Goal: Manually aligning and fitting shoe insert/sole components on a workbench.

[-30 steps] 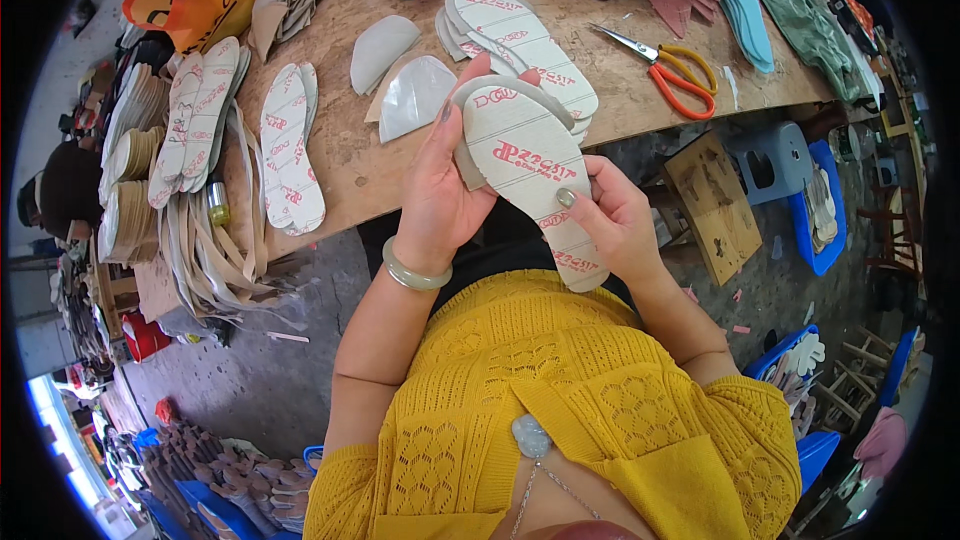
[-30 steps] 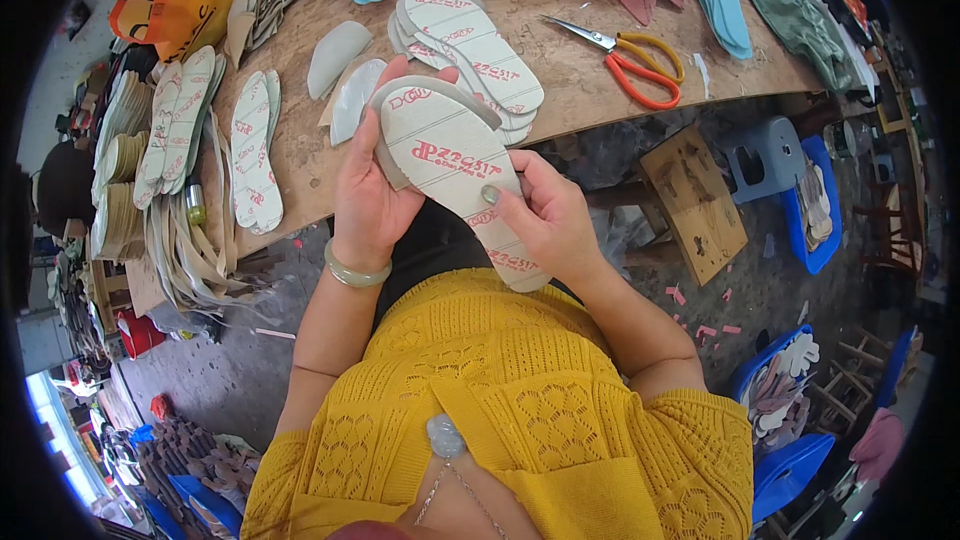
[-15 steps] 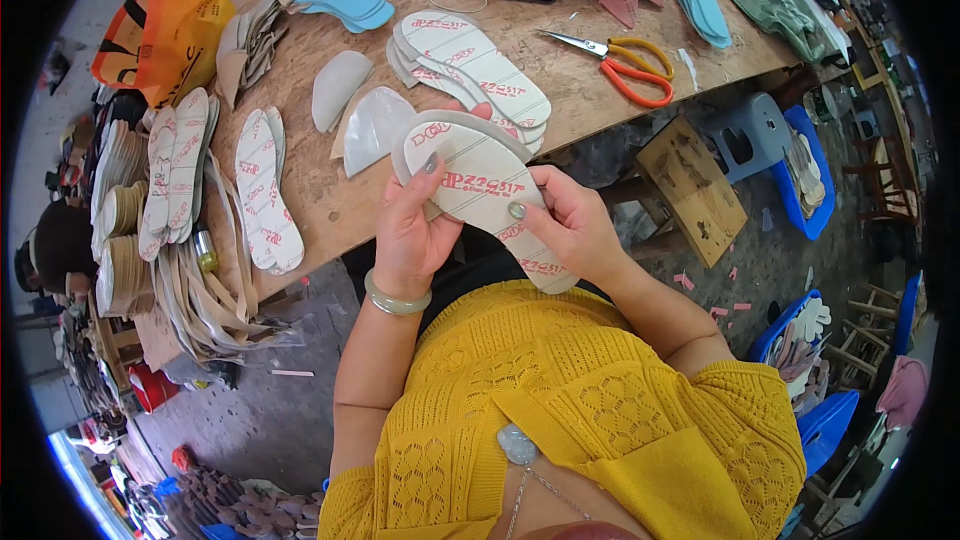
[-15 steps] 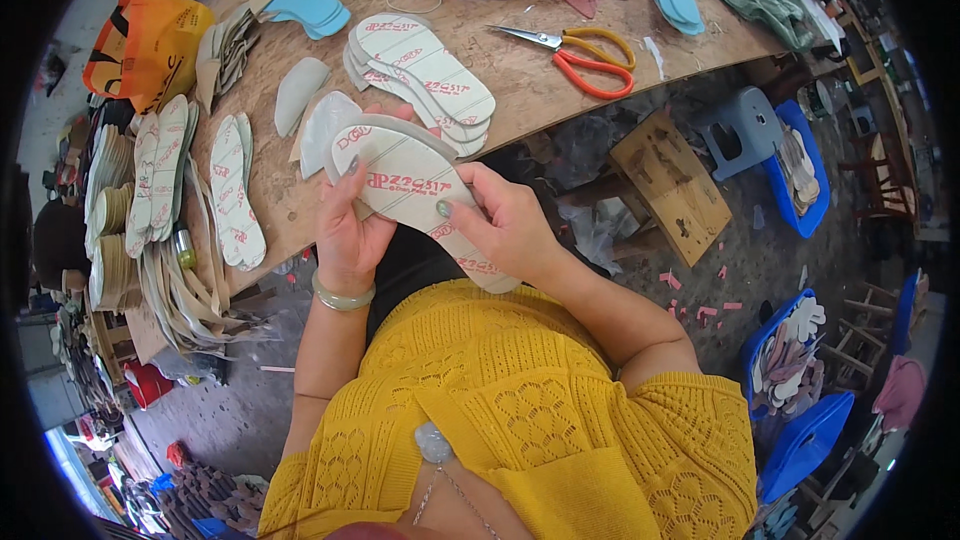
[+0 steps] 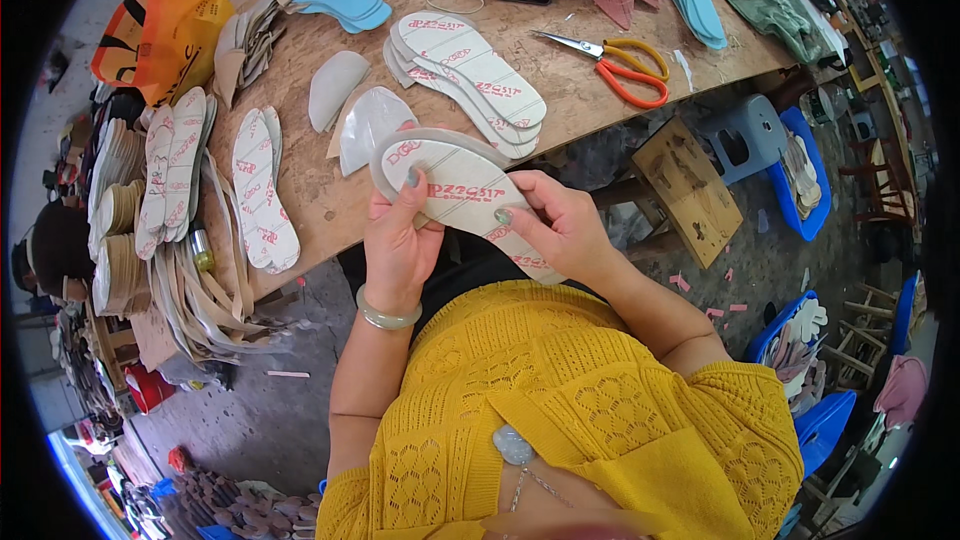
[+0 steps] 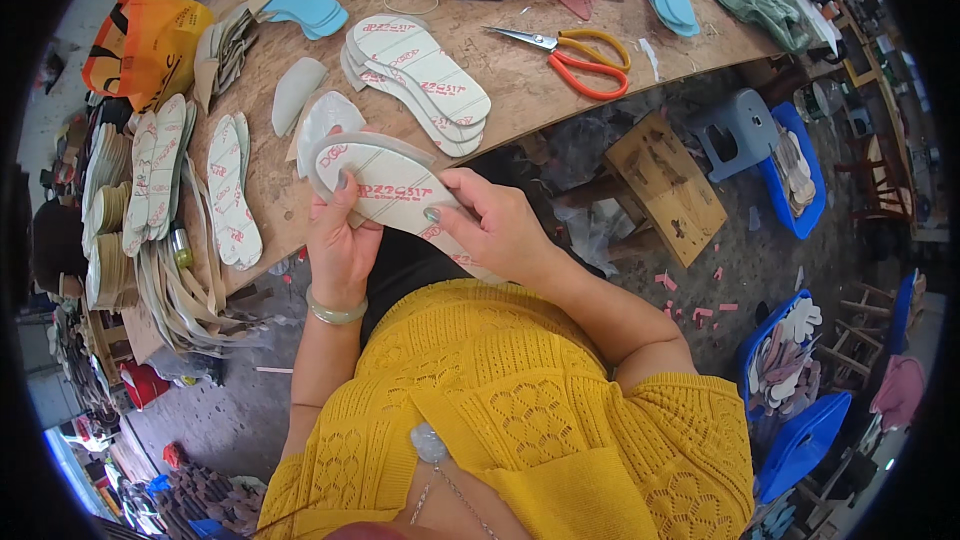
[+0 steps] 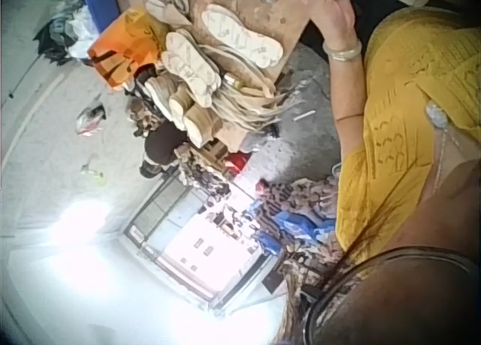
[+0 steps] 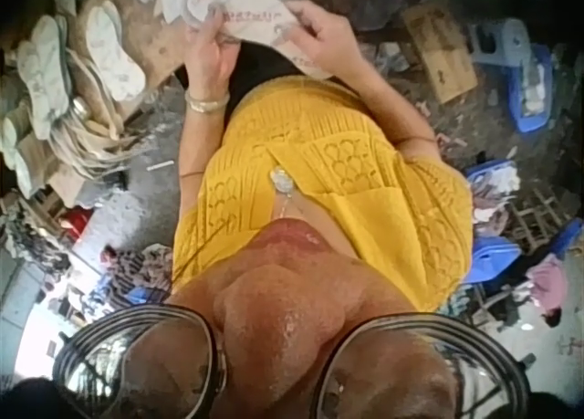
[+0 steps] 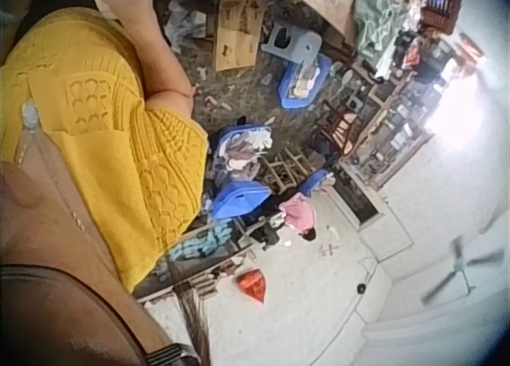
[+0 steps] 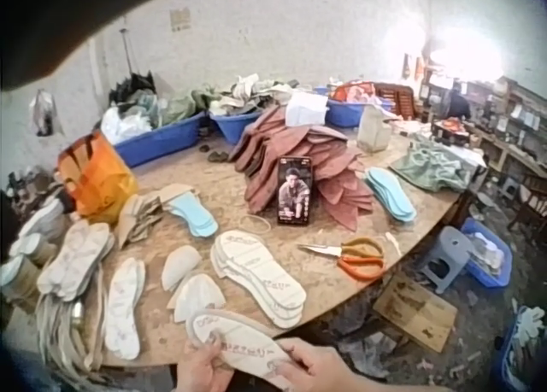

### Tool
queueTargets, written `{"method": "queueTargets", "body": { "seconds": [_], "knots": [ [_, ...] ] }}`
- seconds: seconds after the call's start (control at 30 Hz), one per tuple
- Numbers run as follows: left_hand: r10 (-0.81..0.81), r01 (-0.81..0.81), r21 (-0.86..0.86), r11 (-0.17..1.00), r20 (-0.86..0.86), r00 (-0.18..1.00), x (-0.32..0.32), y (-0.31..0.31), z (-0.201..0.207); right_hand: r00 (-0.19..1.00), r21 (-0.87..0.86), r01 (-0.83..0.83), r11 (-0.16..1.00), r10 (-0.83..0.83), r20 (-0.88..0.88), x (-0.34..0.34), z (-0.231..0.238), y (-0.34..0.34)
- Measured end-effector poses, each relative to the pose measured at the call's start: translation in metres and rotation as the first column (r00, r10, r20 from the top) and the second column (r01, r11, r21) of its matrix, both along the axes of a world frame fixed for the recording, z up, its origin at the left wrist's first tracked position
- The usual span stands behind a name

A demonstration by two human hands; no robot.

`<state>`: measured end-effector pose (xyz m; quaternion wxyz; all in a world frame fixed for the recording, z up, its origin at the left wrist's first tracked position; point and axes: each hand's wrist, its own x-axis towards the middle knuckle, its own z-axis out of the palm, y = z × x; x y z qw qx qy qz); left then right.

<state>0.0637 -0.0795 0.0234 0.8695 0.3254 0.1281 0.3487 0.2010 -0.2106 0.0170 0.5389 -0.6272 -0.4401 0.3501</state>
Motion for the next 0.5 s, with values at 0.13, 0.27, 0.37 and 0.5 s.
{"method": "queueTargets", "body": {
  "seconds": [0.13,0.27,0.37,0.5],
  "knots": [
    [0.162,-0.162,-0.004,0.987,-0.012,0.987,-0.01,0.008,0.0,0.974,0.209,0.064,0.976,-0.106,0.2,-0.011,-0.002,0.002],
    [0.245,-0.245,-0.013,0.969,-0.018,0.969,-0.022,0.02,-0.005,0.722,0.249,-0.164,0.955,-0.056,0.689,-0.018,0.006,0.005],
    [0.255,-0.256,-0.014,0.967,-0.048,0.966,-0.027,0.021,-0.004,0.668,0.15,-0.179,0.972,0.008,0.744,-0.022,-0.002,0.008],
    [0.238,-0.238,0.016,0.971,0.009,0.971,-0.033,0.023,0.0,0.786,0.228,-0.135,0.964,-0.036,0.617,-0.013,0.002,0.017]
  ]
}}
